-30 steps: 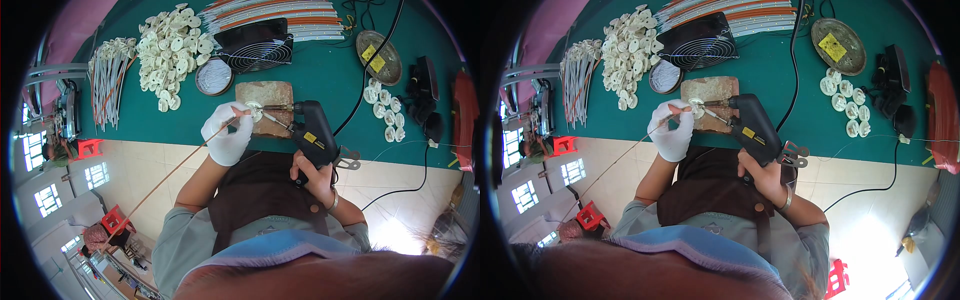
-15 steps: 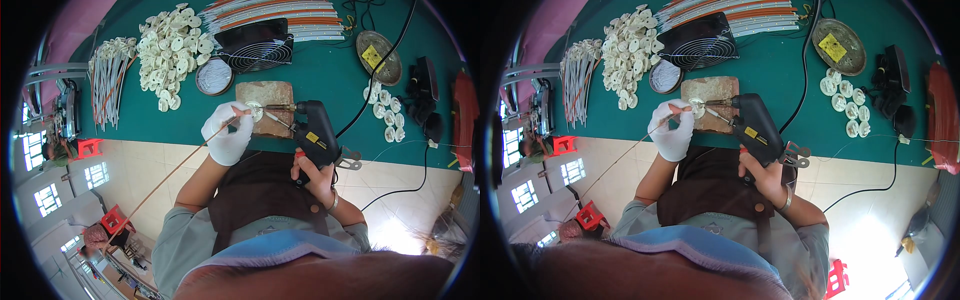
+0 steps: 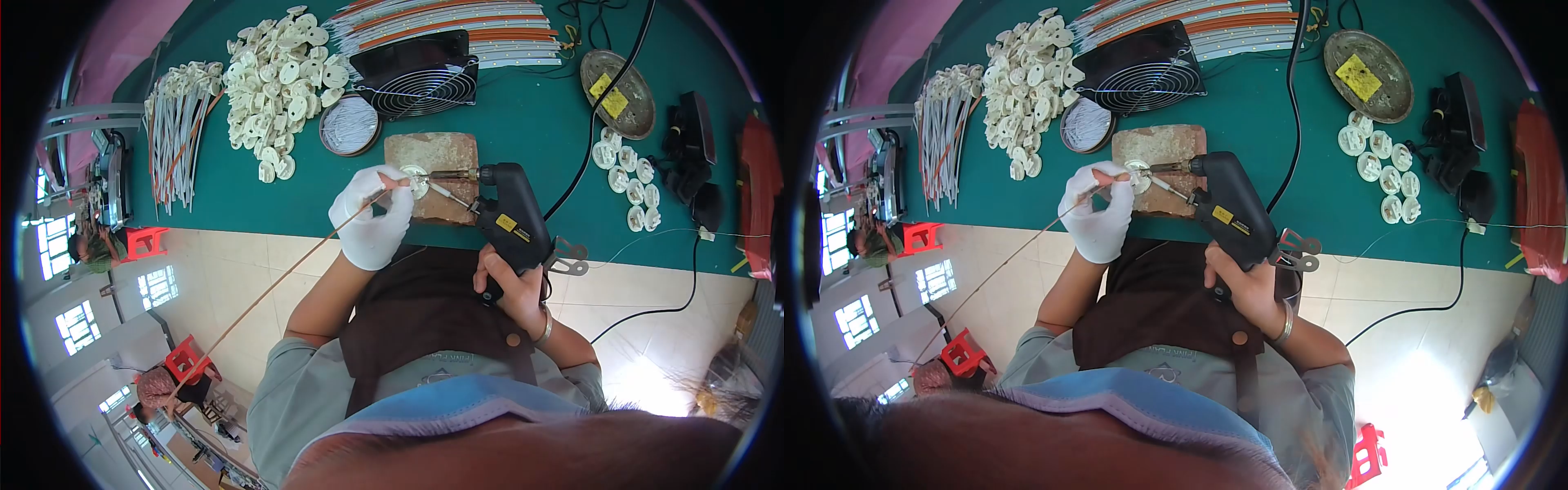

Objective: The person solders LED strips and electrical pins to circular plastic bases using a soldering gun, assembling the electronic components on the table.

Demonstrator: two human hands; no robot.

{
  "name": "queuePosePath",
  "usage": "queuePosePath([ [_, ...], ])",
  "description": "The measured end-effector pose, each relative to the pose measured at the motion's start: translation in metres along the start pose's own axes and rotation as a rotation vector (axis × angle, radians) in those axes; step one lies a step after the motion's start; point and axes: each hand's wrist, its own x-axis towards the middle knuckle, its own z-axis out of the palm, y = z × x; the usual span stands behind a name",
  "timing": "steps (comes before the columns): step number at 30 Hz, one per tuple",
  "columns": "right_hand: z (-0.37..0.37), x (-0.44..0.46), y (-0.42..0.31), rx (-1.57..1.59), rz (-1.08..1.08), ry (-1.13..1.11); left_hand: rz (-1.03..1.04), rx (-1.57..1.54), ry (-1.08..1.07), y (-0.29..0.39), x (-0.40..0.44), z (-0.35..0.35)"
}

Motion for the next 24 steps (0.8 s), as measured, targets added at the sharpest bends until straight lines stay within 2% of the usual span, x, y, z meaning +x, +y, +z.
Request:
queuePosePath([
  [13, 0.0002, -0.0001, -0.0016, -0.017, 0.003, 0.008, -0.002, 0.0, 0.001, 0.0021, 0.002, 0.0001],
  [22, -0.0043, -0.0037, 0.003, 0.094, -0.029, 0.036, 0.01, 0.003, -0.005, 0.001, 0.0024, -0.0008],
  [24, -0.0038, -0.0036, 0.0023, 0.104, -0.034, 0.034, -0.047, -0.062, -0.006, -0.0029, -0.0014, -0.001],
])
